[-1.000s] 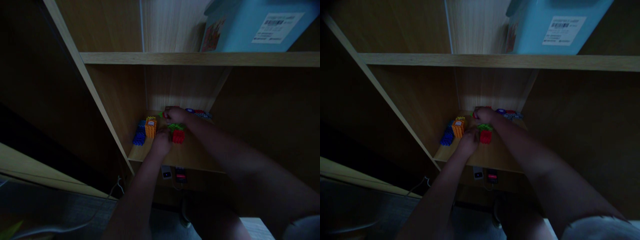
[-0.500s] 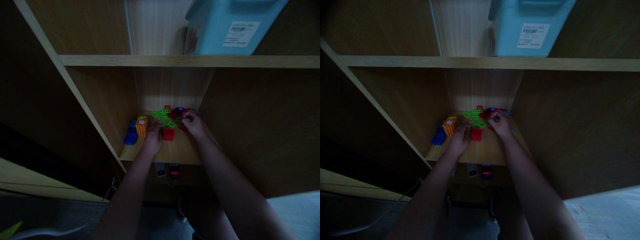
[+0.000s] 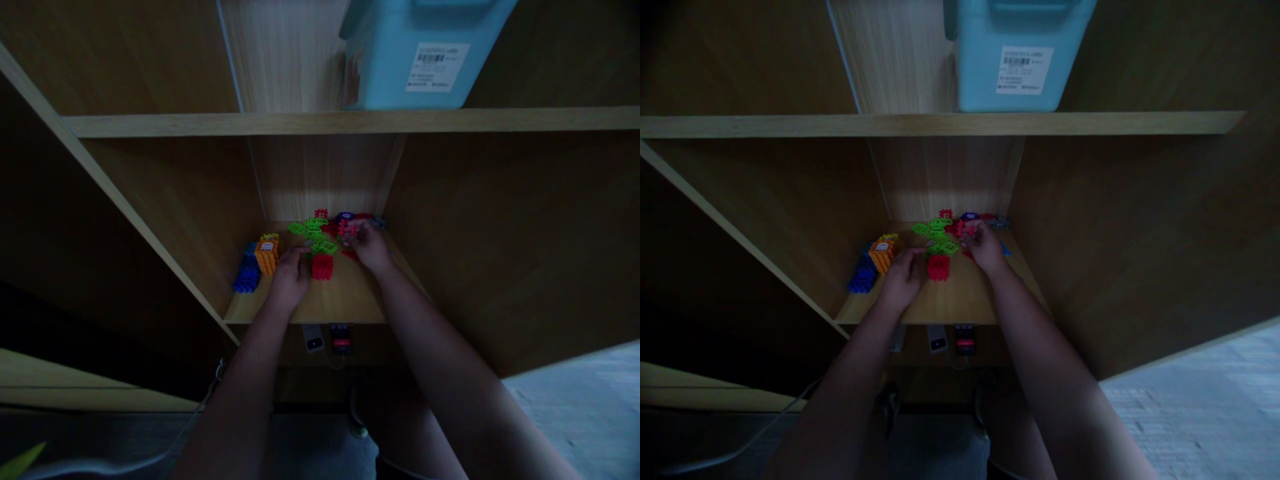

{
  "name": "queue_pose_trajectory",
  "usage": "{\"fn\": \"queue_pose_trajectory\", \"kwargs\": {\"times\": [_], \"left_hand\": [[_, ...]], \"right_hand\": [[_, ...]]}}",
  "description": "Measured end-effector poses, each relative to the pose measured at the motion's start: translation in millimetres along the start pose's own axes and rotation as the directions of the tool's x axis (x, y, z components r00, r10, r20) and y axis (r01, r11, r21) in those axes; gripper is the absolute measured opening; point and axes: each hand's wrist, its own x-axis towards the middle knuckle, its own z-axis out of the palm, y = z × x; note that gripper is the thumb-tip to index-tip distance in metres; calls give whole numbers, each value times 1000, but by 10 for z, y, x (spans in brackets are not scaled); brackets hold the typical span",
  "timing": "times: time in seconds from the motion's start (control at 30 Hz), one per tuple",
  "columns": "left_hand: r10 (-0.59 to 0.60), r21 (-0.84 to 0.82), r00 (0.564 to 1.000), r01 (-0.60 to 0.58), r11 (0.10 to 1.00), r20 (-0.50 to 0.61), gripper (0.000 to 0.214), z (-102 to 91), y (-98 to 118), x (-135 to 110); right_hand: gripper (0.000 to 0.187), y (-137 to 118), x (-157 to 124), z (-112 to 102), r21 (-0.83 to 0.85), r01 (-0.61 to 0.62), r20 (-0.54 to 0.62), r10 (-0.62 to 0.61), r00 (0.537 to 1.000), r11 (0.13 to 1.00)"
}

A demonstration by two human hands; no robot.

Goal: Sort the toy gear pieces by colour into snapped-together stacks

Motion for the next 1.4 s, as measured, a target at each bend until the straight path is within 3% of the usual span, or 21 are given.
{"fn": "queue_pose_trajectory", "kwargs": {"times": [0.17, 0.33, 0.57, 0.7, 0.83, 1.0, 1.17, 1.4], "left_hand": [[-9, -4, 1000, 9, 1000, -5, 36, -6, 23, 10], [10, -12, 1000, -11, 1000, -16, 31, -2, 32, 11], [46, -29, 998, -47, 999, -34, 31, 24, -2, 6], [48, -45, 997, -50, 998, -53, 27, 14, 24, 4], [32, -166, 998, -41, 985, -59, 19, -39, 117, -22], [-50, -313, 997, 29, 949, -60, 35, -89, 207, -67], [-121, -329, 989, 87, 940, -86, 24, -68, 194, -55], [-165, -512, 985, 118, 851, -46, 28, -85, 164, -18]], "right_hand": [[67, -21, -8, 5, -22, -22, -13, 21, 1000, 1000], [67, -37, -1, -17, -14, -11, -21, 11, 1000, 1000], [71, -79, -18, 27, 186, -24, 44, 16, 999, 982], [66, -197, -67, 55, 290, -72, 139, 32, 990, 954], [68, -311, -147, 101, 305, -69, 255, -12, 967, 950], [69, -348, -239, 197, 302, -85, 400, -45, 916, 949], [68, -343, -254, 226, 280, -103, 433, -30, 901, 954], [71, -428, -278, 182, 302, -130, 450, -21, 893, 944]]}}
